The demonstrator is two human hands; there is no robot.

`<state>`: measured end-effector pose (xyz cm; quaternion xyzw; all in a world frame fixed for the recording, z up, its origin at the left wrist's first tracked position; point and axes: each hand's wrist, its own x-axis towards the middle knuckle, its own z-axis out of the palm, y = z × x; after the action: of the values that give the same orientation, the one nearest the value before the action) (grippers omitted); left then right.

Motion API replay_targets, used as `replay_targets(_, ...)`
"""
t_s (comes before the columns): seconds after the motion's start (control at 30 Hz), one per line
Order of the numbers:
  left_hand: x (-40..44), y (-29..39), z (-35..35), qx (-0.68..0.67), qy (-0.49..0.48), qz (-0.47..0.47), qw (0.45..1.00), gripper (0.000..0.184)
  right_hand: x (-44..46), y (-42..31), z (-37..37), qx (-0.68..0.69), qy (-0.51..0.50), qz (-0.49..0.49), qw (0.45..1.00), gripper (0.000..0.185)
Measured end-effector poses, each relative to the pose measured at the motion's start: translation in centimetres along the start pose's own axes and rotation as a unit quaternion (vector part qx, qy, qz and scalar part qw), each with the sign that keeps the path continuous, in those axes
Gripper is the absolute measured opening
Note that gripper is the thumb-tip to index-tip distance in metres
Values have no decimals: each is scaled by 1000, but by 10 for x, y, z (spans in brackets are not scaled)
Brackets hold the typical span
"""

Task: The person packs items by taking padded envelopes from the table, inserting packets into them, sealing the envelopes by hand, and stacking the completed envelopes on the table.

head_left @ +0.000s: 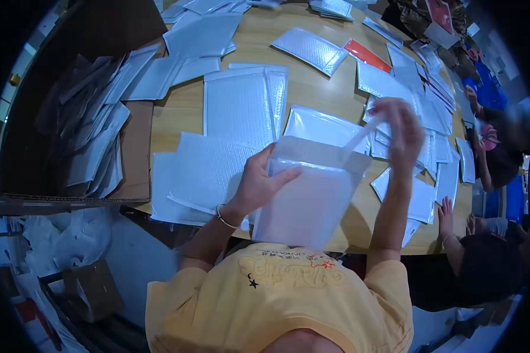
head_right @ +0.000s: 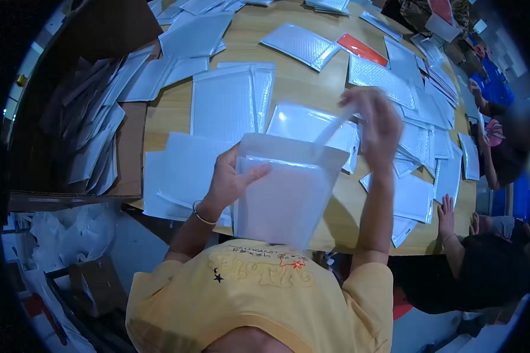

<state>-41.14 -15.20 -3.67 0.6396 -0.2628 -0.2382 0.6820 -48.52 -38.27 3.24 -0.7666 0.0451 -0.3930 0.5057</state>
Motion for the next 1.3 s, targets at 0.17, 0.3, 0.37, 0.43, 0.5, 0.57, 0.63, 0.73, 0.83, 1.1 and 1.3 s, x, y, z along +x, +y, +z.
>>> replay_targets(0.17,5,-10,-18,-6,-19,-21,1000,20,-59,55,-160,500,190,101,839,4)
replay_targets(0.3,12,-15,-20,-28,-35,-11,999,15,-98,33,-84,152,118,279,941,26)
replay_targets(0.37,15,-13,-21,-18,-58,30,998,14,-96,34,-27,96,-1,292,952,43)
replay_targets(0.43,17,-12,-22,-6,-73,74,995,14,-99,49,-11,55,-130,226,964,38)
replay_targets(0.5,19,-13,-28,5,-84,89,992,15,-97,60,-6,68,-176,164,968,31)
replay_targets(0.57,19,-17,-38,23,-108,116,987,18,-89,69,5,141,-218,63,964,26)
replay_targets(0.63,20,-20,-48,31,-122,126,984,19,-91,74,9,179,-236,16,955,24)
replay_targets(0.73,29,-24,-57,24,-224,142,964,22,-98,77,-5,207,-253,107,939,19)
replay_targets(0.83,35,-28,-64,31,-275,147,950,24,-98,78,-9,232,-249,131,931,16)
replay_targets(1.1,12,-11,-61,85,-109,75,988,33,-69,51,16,103,-285,229,925,11)
replay_targets(1.3,0,-4,-115,222,135,42,965,30,38,50,26,57,54,118,990,25)
